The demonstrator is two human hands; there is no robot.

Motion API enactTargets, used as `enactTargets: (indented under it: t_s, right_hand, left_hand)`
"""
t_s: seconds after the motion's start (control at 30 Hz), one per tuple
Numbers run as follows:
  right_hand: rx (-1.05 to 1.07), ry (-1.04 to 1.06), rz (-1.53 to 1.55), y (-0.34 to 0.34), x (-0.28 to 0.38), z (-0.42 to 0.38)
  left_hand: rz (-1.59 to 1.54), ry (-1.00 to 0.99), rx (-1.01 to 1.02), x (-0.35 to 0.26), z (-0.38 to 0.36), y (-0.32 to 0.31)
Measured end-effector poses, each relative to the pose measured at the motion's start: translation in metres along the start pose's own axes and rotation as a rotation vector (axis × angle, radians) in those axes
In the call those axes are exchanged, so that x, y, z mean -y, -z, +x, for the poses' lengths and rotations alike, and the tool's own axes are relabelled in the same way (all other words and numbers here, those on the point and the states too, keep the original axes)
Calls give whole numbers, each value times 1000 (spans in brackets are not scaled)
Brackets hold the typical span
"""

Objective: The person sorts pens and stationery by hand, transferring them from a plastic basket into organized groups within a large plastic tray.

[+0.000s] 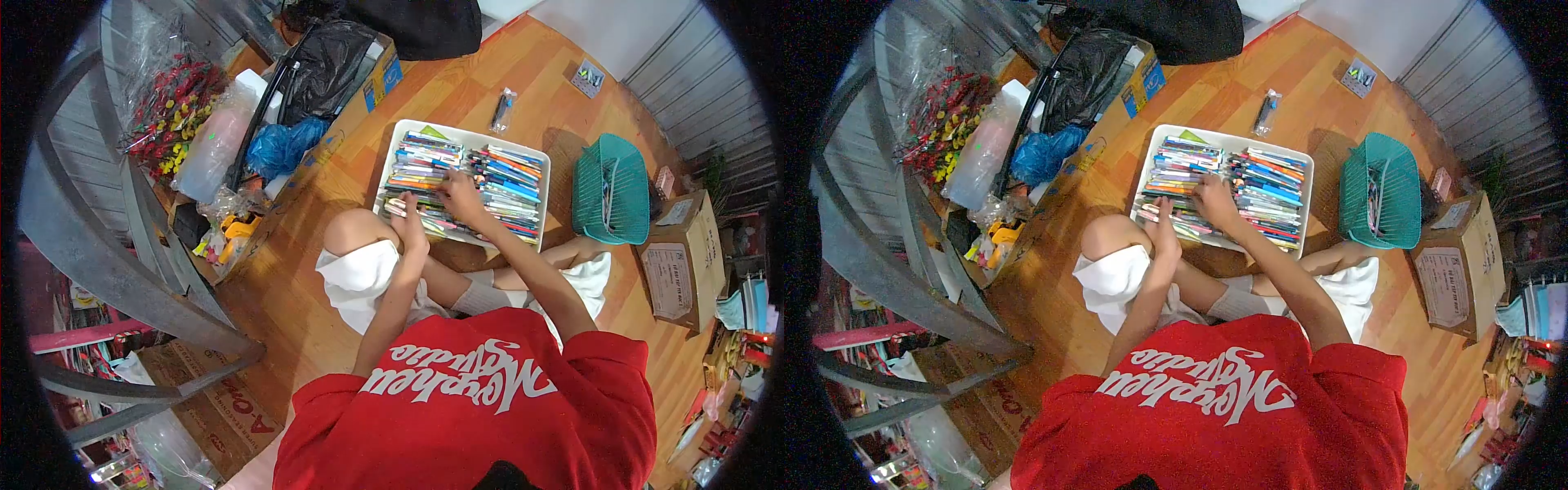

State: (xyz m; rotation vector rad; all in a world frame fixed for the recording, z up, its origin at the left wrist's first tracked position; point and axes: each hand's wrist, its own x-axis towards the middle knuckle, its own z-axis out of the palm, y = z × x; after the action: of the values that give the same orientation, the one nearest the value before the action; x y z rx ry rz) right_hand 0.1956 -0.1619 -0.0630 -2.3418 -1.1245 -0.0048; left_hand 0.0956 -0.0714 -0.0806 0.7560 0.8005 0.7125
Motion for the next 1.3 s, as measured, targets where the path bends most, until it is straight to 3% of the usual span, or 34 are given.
enactTargets:
  t_s: [0.1,0.3,0.6,0.7,0.8,0.9,1.03,1.17,1.27,1.3]
  right_hand:
    - [-22,78,-25,-10,0,-14]
    - [13,-125,5,-8,-1,-14]
    - [172,17,-191,-5,-18,-2]
    - [42,5,16,7,-11,5]
    - [198,-123,416,31,8,6]
    - [573,-27,475,43,12,-8]
    - [517,55,612,33,2,-14]
    - [454,237,440,32,2,-6]
    - [387,283,281,47,-8,-2]
    - [377,255,269,61,-13,2]
  left_hand:
    - [2,41,11,-2,-1,-1]
    - [36,23,35,-3,-3,-1]
    - [24,23,46,-7,-5,-3]
    - [-22,14,87,-6,-3,-2]
    - [-62,14,122,-13,-6,-5]
    - [-46,4,174,-15,-10,-3]
    - [-62,26,170,-15,-11,-6]
    - [-218,63,-14,-14,-1,-3]
    - [-416,47,80,-9,15,8]
    - [-432,56,29,-9,18,6]
